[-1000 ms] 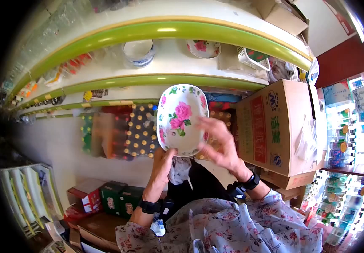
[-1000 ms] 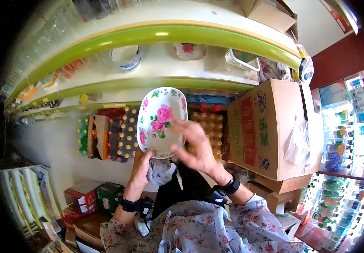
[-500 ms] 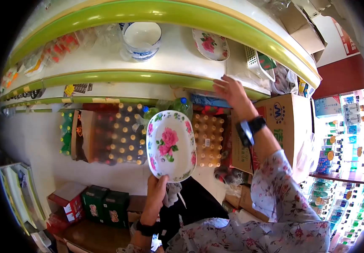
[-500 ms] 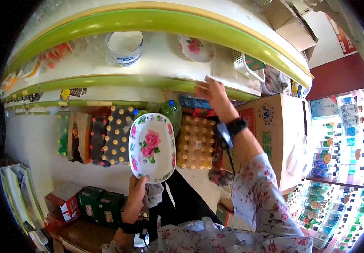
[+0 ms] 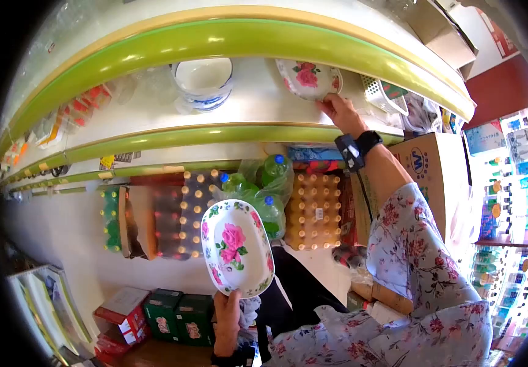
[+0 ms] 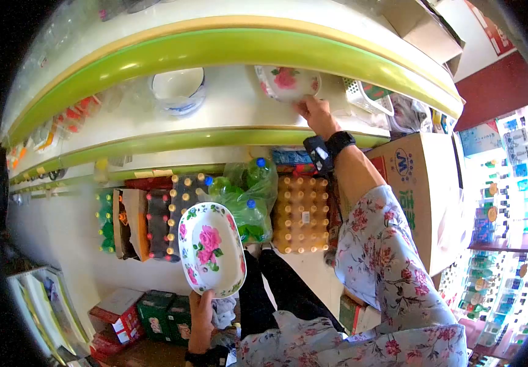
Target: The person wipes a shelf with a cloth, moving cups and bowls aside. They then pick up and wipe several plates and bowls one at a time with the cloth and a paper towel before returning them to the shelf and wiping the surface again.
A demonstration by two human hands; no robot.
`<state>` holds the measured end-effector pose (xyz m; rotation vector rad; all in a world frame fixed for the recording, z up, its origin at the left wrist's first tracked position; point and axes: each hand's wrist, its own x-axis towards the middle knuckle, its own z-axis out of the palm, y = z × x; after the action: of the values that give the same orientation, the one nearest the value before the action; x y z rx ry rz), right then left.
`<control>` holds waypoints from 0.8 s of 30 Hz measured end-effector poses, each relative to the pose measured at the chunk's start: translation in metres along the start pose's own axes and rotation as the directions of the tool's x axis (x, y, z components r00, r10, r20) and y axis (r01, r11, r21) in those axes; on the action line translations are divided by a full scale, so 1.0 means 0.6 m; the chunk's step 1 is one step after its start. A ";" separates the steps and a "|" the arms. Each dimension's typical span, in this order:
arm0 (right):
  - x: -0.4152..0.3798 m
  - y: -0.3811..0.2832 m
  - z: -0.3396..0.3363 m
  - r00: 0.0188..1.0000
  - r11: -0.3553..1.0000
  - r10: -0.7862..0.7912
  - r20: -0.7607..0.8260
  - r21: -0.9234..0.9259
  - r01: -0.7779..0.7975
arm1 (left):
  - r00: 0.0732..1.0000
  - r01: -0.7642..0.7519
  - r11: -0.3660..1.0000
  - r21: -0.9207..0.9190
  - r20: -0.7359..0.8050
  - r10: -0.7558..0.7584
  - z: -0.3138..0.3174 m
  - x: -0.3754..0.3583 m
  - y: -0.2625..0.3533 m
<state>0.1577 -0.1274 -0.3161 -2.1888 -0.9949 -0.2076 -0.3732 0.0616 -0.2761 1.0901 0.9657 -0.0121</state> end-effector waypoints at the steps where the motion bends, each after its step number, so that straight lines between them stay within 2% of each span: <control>1: -0.011 -0.016 -0.010 1.000 1.000 0.002 -0.010 0.023 -0.002 | 1.000 -0.002 1.000 0.002 0.007 0.002 0.003 -0.001 0.006; 2: -0.028 -0.025 -0.015 0.996 0.997 -0.051 -0.076 -0.059 0.046 | 1.000 0.010 1.000 0.015 0.014 -0.011 0.007 0.000 0.014; 3: -0.041 -0.018 -0.012 0.976 0.909 0.218 0.007 0.363 -0.206 | 1.000 0.022 0.999 0.029 0.021 -0.022 0.013 0.003 0.025; 4: -0.052 -0.019 -0.011 0.878 0.594 0.470 0.089 0.704 -0.389 | 0.999 0.031 0.999 0.042 0.027 -0.032 0.020 0.006 0.036; 5: -0.062 -0.068 -0.027 0.667 0.071 0.648 0.368 0.843 -0.534 | 0.999 0.018 0.997 0.079 0.030 -0.021 0.029 0.010 0.049; 6: -0.082 -0.096 -0.034 0.613 -0.005 0.706 0.356 0.867 -0.498 | 0.999 0.006 0.993 0.117 0.034 -0.010 0.039 0.015 0.064; 7: -0.095 -0.129 -0.048 0.579 -0.063 0.697 0.423 0.840 -0.538 | 0.999 -0.005 0.988 0.155 0.037 0.000 0.046 0.019 0.075; 9: -0.119 -0.140 -0.049 0.510 -0.241 0.694 0.508 0.831 -0.501 | 0.999 -0.049 0.972 0.230 -0.003 0.051 0.052 0.045 0.079; 11: -0.166 -0.178 -0.065 0.454 -0.340 0.693 0.561 0.809 -0.480 | 0.985 -0.132 0.951 0.281 -0.074 0.158 0.074 0.070 0.095; 12: -0.182 -0.190 -0.065 0.426 -0.381 0.668 0.610 0.772 -0.508 | 0.996 -0.088 0.969 0.231 0.006 0.089 0.089 0.077 0.125; 13: -0.210 -0.211 -0.071 0.444 -0.357 0.705 0.552 0.818 -0.451 | 0.987 -0.163 0.962 0.221 0.038 0.158 0.113 0.074 0.151; 15: -0.250 -0.235 -0.077 0.448 -0.418 0.688 0.571 0.817 -0.398 | 0.997 -0.076 0.963 0.257 0.006 0.077 0.131 0.115 0.161; 16: -0.284 -0.226 -0.073 0.431 -0.447 0.677 0.597 0.798 -0.403 | 0.989 -0.138 0.961 0.239 0.093 0.119 0.143 0.133 0.172; 17: -0.300 -0.242 -0.087 0.423 -0.476 0.666 0.614 0.787 -0.392 | 0.990 -0.134 0.972 0.194 0.074 0.122 0.154 0.155 0.174; 19: -0.321 -0.276 -0.095 0.353 -0.452 0.773 0.527 0.848 -0.276 | 0.988 -0.156 0.950 0.269 0.043 0.150 0.207 0.173 0.220; 20: -0.362 -0.265 -0.084 0.431 -0.432 0.740 0.517 0.856 -0.285 | 0.981 -0.195 0.949 0.248 0.073 0.182 0.215 0.198 0.223; 21: -0.375 -0.274 -0.093 0.458 -0.410 0.747 0.483 0.876 -0.255 | 0.971 -0.232 0.946 0.226 0.104 0.213 0.221 0.240 0.220; 22: -0.383 -0.290 -0.111 0.482 -0.384 0.755 0.444 0.896 -0.224 | 0.980 -0.197 0.916 0.351 0.056 0.189 0.228 0.276 0.225; 23: -0.388 -0.307 -0.133 0.503 -0.354 0.765 0.403 0.915 -0.194 | 0.976 -0.218 0.950 0.224 0.075 0.206 0.260 0.283 0.240; 24: -0.386 -0.324 -0.145 0.431 -0.314 0.821 0.374 0.927 -0.206 | 0.979 -0.157 0.975 0.159 0.152 0.133 0.283 0.286 0.256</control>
<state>-0.1284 -0.2360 -0.2419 -0.8082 0.4812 0.3759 -0.0887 0.0860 -0.2570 1.2979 0.7671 -0.0519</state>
